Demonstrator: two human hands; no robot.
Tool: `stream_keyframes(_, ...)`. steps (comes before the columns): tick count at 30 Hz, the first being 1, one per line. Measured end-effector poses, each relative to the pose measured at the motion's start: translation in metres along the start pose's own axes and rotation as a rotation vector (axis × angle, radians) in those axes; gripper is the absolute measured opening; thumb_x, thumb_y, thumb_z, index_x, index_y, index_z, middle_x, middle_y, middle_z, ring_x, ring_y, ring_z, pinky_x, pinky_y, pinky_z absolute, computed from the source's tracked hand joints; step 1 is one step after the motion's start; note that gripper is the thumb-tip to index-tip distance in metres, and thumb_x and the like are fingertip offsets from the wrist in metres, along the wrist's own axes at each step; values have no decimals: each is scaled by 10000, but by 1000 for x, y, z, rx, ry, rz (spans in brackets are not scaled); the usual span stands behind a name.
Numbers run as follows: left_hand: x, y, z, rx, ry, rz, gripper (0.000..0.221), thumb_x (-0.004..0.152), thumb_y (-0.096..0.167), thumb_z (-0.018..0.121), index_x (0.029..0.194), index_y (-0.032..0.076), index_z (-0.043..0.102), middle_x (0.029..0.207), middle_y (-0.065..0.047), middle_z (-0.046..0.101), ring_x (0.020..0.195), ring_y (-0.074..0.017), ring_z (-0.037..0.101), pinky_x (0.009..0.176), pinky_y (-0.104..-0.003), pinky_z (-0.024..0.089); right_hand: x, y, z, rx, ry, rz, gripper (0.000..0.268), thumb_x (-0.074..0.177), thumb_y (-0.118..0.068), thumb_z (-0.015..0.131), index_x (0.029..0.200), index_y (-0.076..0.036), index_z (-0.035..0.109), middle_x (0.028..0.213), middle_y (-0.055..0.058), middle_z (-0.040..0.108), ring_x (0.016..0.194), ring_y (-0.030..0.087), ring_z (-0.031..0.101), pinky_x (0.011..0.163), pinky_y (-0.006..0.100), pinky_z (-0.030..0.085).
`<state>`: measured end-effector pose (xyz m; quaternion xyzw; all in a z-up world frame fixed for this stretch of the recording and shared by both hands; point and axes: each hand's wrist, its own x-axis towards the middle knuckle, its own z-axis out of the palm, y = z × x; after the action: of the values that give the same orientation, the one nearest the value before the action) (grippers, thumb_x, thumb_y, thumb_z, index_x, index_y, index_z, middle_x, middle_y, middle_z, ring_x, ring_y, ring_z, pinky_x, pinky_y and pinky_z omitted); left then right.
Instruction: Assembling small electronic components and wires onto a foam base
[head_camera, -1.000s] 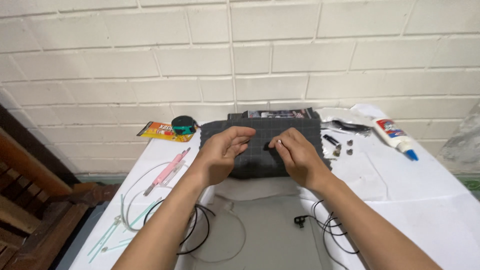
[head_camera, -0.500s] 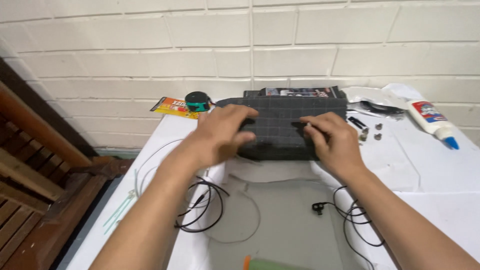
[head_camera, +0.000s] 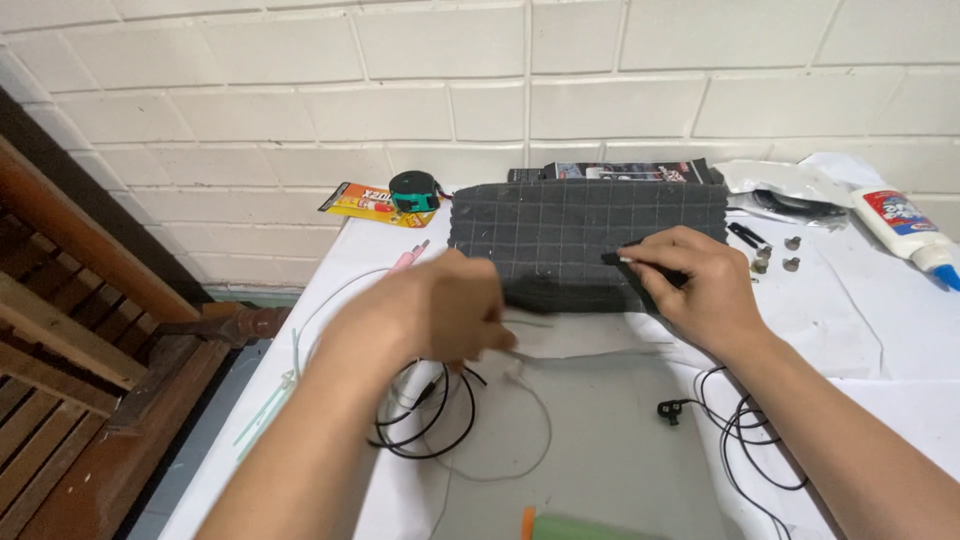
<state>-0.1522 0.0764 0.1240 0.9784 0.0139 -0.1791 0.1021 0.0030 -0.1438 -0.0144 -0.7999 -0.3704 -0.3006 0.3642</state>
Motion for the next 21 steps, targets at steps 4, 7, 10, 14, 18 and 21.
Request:
stream_keyframes(4,-18,-20,-16,82,74,-73,239,868,317,659,908,166,840,650,-74,751,797,-325,768,767,-398,593,-5,29,7,-16,-41,-128,216,809,116,769,924,-58,824,874,120,769,909,317,744,770,376,594)
stream_keyframes(7,-37,-19,-30,212,-17,-124,336,925,358,698,710,104,744,663,-19,715,719,-181,643,640,-362,479,-7,58,15,-182,-159,-224,324,834,53,728,1097,-117,812,1038,46,754,980,242,682,898,350,565)
stream_keyframes(10,-31,-34,-25,329,-105,-225,300,893,350,763,814,62,743,851,-67,753,842,-278,699,744,-407,539,-5,53,14,-312,-360,-12,357,879,-17,630,1157,-165,798,1159,7,752,1091,297,637,916,435,555)
stream_keyframes(14,-8,-69,3,623,-300,-336,887,739,362,898,1423,206,354,1301,-79,669,1138,-311,701,797,-446,597,-6,47,13,-252,-256,-83,419,863,31,619,1214,-139,775,1186,67,723,1095,307,641,960,431,536)
stream_keyframes(18,-9,-91,32,643,-378,-314,941,679,334,933,1449,256,398,1461,12,476,1239,-275,647,797,-482,605,-4,39,10,-219,-185,-106,314,928,-102,668,1228,-118,761,1176,93,723,1092,313,640,970,432,525)
stream_keyframes(21,-17,-88,33,608,-382,-317,699,748,116,750,1367,206,437,1297,-30,592,1099,-284,705,677,-438,582,-4,38,10,-211,-188,-81,309,940,-156,678,1237,-129,757,1184,81,718,1065,305,626,948,425,518)
